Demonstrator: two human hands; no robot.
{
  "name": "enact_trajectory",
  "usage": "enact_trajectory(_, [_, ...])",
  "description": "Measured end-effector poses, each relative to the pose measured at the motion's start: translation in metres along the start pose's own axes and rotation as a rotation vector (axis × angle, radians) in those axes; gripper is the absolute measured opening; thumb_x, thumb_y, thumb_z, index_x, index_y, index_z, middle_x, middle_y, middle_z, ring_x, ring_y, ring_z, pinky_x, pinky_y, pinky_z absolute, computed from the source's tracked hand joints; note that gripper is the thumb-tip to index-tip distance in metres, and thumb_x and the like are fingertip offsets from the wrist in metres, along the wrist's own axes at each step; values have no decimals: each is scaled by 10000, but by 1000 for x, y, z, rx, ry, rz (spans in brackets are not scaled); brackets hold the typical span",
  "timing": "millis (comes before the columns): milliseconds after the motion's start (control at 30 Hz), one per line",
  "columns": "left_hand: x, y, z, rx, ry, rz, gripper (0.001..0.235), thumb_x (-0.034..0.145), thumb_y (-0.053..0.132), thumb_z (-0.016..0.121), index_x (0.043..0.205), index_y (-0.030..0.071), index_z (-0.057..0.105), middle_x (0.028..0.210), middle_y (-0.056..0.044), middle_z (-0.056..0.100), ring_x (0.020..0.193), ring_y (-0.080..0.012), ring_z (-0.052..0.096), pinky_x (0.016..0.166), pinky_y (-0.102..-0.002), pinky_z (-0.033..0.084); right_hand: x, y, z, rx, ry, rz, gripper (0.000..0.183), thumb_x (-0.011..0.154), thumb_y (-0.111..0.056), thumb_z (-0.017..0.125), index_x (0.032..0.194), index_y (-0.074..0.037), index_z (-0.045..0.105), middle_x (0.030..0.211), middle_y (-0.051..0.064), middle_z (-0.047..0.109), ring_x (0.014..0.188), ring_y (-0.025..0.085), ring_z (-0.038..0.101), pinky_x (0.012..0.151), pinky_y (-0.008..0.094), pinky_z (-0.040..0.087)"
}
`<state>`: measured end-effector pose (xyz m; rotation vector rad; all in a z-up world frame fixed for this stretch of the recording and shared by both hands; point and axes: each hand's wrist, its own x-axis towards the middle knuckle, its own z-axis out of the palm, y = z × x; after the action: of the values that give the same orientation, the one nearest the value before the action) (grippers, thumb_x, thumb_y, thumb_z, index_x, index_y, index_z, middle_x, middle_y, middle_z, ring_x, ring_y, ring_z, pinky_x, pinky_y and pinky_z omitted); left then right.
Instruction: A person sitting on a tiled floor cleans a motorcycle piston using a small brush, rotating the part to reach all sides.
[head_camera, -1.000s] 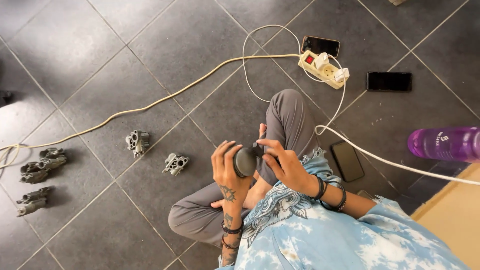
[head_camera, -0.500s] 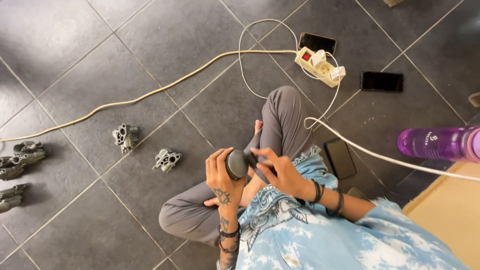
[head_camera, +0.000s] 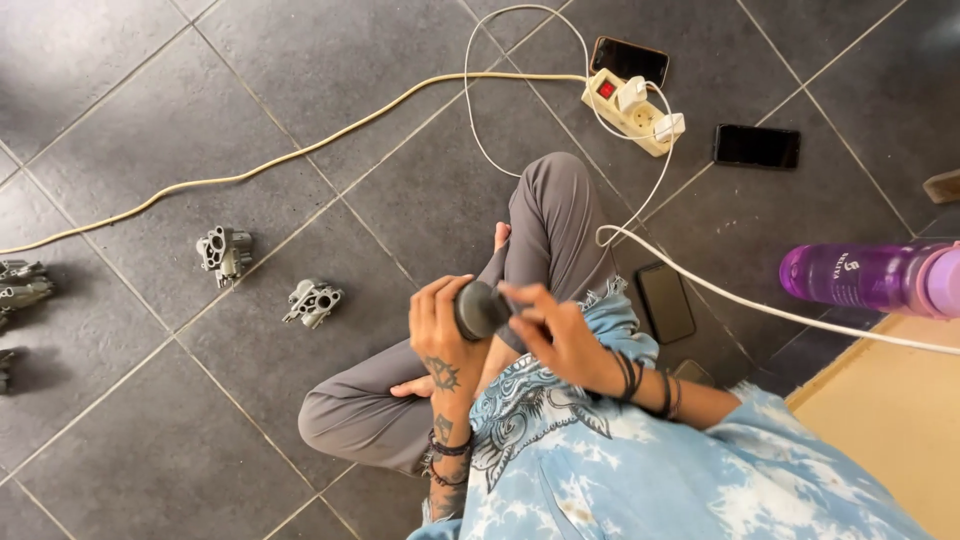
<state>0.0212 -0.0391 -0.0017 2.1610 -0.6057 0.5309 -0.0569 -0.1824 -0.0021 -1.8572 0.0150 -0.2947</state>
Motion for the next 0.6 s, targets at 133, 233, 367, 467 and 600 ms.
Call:
enact_trajectory(133, [-1,6,2,30,-15,15,214,892,233,758,1061,116,701,1003,-30,662,896,-246,648,836,-378,520,11,1,-6,16,21,-19,313,979,-106,564,1281,-42,619,452,-4,563,366,137,518,426,237,406])
enact_trajectory(233, [2,11,6,-30,-55,46,275,795,121,771,1063,113,708,998,-35,661,925,-253,658,854,-374,529,18,2,-12,-11,85,-72,297,1031,-63,477,1308,1,563,434,-9,547,351,101,458,423,207,384])
enact_trajectory(367, [5,8,5,5,-36,37,281,818,162,779,1081,111,694,1017,-31,655,928,-243,650,857,-372,516,-1,2,-11,-2,35,-6,306,974,-108,555,1269,-47,607,457,-4,583,385,137,559,453,226,445])
enact_trajectory(467, [-1,17,14,16,-88,60,331,767,117,798,1078,101,687,1021,-43,653,940,-256,647,861,-382,515,9,8,-19,0,77,3,293,987,-88,530,1269,-36,590,460,5,580,387,137,549,461,229,443])
enact_trajectory(600, [1,6,22,14,-111,26,394,707,132,817,1082,145,697,1010,-12,657,939,-232,652,863,-378,516,1,5,-17,-5,95,17,305,967,-112,570,1265,-62,614,458,-8,595,394,147,583,469,236,466])
